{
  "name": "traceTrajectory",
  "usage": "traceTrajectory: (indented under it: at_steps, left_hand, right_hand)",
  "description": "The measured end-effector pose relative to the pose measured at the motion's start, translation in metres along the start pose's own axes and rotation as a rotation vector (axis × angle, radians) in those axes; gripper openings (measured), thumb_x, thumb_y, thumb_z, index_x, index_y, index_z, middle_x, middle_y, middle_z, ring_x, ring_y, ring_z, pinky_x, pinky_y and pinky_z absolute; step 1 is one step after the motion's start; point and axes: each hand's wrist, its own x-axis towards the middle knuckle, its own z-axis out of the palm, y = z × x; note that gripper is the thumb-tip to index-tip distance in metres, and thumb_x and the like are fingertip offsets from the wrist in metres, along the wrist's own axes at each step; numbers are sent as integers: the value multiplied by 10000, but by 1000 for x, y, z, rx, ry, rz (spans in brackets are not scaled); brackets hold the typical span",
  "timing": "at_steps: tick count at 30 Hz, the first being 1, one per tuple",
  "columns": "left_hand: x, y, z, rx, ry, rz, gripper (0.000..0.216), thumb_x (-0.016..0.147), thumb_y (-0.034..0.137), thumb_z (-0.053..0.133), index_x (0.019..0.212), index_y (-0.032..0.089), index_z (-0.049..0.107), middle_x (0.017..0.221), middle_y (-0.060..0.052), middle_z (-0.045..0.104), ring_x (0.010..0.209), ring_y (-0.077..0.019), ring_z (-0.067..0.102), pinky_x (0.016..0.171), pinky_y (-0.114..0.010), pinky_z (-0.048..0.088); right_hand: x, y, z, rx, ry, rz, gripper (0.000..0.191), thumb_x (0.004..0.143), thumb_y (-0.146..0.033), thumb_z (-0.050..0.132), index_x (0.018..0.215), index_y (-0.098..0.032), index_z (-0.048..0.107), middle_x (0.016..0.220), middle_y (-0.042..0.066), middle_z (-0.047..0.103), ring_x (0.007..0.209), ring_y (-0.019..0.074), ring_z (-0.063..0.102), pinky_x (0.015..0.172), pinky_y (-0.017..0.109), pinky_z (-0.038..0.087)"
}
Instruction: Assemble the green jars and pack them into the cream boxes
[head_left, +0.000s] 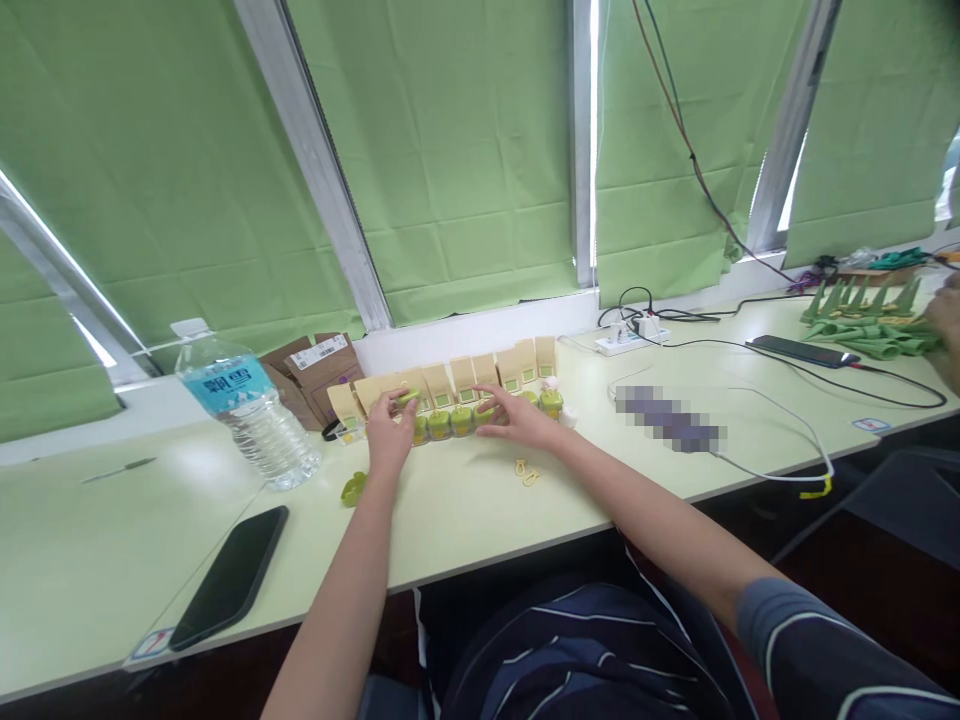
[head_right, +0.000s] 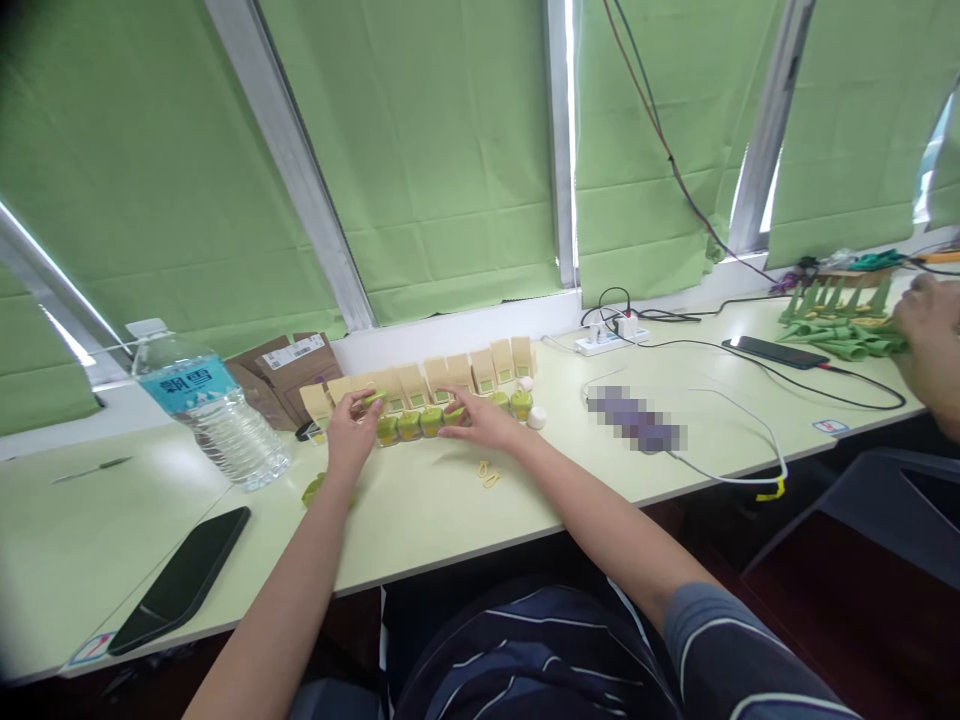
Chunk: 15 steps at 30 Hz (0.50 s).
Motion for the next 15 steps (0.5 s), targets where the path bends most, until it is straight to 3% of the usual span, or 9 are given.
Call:
traceTrajectory:
  at_steps: [6, 10, 15]
  left_hand:
    - [11, -23, -18, 372, -36, -83, 178, 794, 231, 611, 963, 186, 644, 961, -86, 669, 933, -248, 613, 912, -413, 473]
    - [11, -29, -23, 452, -155, -134, 161, 785, 147, 588, 938, 181, 621, 1028, -95, 681, 1050, -261, 601, 953, -400, 447]
    - [10, -35, -27, 495, -316, -208, 192, 768, 72, 554, 917, 178, 614, 1066, -110, 684, 1038, -259, 619, 909, -371, 453]
  right_hand:
    - [-1, -4, 0, -64, 3, 0, 532, 883, -453, 645, 1362, -274, 498, 1103, 58, 691, 848, 160, 667, 813, 321, 522]
    - [-1, -4, -1, -73, -2, -6, 491, 896, -437, 627, 1339, -252, 525, 1063, 58, 705, 836, 166, 664, 798, 317, 511]
    - [-2, -4, -1, -58, -5, -4, 448, 899, -399, 625, 1314, -249, 548, 1039, 49, 713, 852, 170, 662, 802, 309, 508]
